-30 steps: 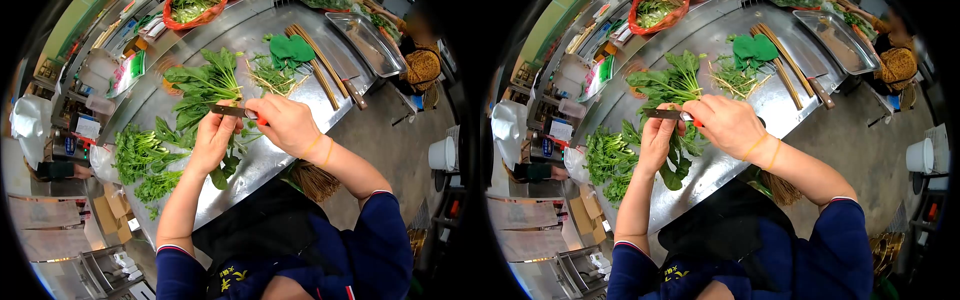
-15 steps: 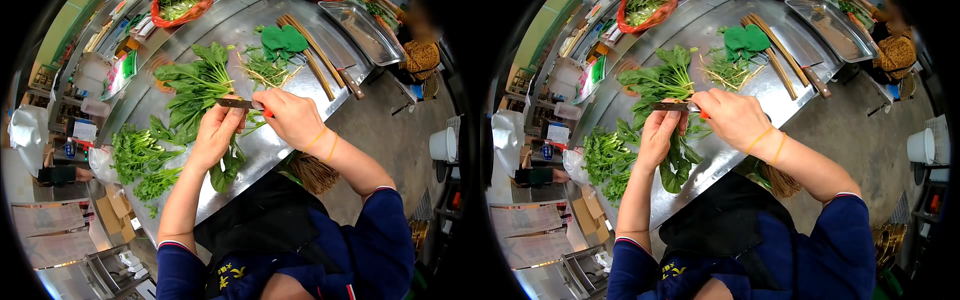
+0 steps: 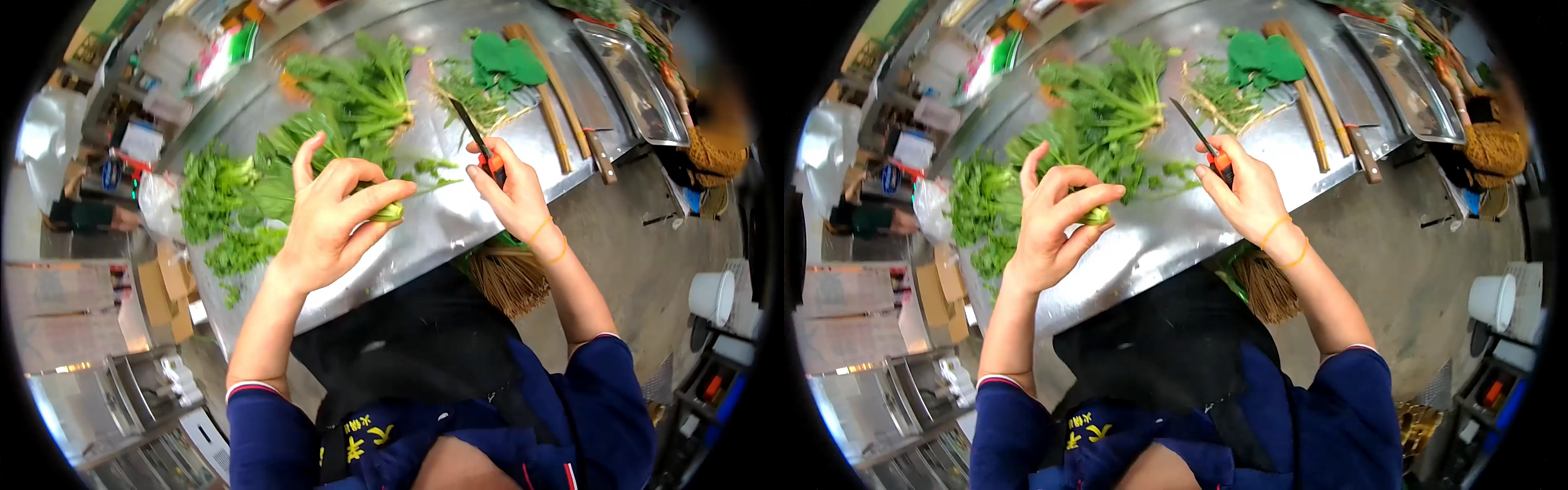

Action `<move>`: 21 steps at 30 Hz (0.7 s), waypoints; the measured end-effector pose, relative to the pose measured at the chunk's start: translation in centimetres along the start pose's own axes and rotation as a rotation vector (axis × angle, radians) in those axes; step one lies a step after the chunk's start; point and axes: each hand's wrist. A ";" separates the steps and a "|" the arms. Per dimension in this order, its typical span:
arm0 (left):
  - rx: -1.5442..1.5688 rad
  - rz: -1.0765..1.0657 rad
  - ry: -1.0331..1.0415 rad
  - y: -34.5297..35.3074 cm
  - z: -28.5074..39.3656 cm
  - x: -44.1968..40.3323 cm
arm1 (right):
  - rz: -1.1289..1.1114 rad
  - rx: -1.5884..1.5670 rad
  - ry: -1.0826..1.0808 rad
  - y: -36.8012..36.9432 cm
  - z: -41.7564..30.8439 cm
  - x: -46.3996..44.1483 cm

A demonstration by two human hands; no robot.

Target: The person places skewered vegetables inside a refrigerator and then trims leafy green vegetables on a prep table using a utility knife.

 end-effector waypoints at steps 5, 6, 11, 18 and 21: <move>-0.076 -0.207 -0.290 6.3 -0.3 9.6 | -0.245 0.005 0.080 6.2 1.2 2.0; -0.054 -0.173 -0.355 7.1 0.0 11.9 | -0.292 0.037 0.080 7.6 1.7 2.2; 0.693 0.472 -0.926 12.3 2.2 18.9 | -0.411 0.046 0.147 13.6 2.8 1.6; 1.569 0.596 -1.119 15.0 1.0 14.6 | -0.500 -0.051 0.280 17.5 3.7 0.4; 1.666 0.559 -1.039 15.9 -0.4 14.9 | -0.559 -0.341 0.375 18.3 3.3 1.0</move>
Point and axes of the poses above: each hand's wrist, its own x-axis away from the middle knuckle, its own y-axis out of the palm, z = x × y, and after that the axes turned 10 degrees about -z, right-handed
